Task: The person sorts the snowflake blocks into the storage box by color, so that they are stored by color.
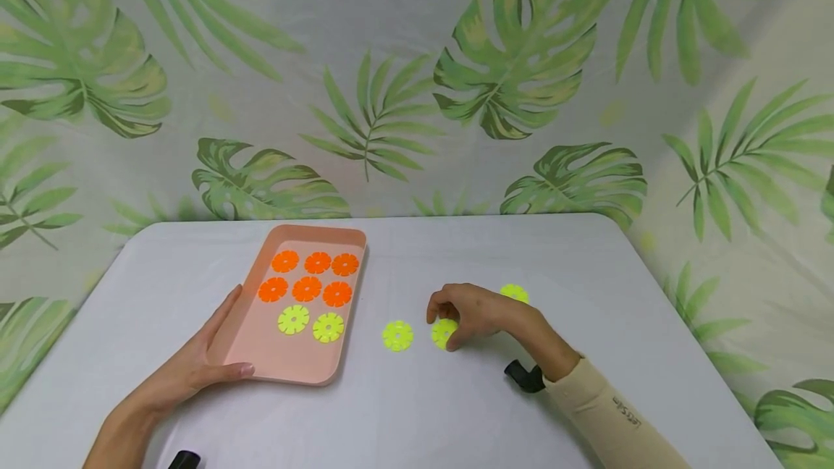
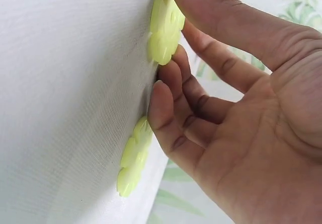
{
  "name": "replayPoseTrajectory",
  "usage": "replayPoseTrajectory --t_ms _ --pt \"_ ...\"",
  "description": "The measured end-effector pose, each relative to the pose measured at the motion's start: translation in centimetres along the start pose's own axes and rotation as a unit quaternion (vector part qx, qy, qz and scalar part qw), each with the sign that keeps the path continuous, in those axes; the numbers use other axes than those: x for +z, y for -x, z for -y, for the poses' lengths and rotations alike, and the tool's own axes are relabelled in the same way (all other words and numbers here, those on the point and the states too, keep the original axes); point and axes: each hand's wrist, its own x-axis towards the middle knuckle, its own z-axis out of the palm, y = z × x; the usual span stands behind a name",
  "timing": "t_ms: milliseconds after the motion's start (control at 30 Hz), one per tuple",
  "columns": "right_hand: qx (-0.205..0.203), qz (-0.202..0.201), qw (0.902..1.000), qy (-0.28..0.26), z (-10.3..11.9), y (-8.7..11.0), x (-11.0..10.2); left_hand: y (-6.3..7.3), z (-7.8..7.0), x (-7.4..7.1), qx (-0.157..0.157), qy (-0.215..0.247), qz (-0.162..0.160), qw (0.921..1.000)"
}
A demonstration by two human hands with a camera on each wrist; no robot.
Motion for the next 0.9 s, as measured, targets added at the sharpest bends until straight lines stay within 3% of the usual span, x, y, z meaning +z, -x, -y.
replayPoseTrajectory --t_ms 467,900 --pt "0.009 -0.013 0.9980 -0.061 -0.8 -0.5 -0.9 -0.1 -0.2 0.0 -0.001 -0.003 -0.002 1.0000" --pt "-0.049 -0.054 0.9933 -0.089 -1.0 -1.7 -0.3 -0.1 0.0 0.0 -0.003 -0.008 -0.002 1.0000"
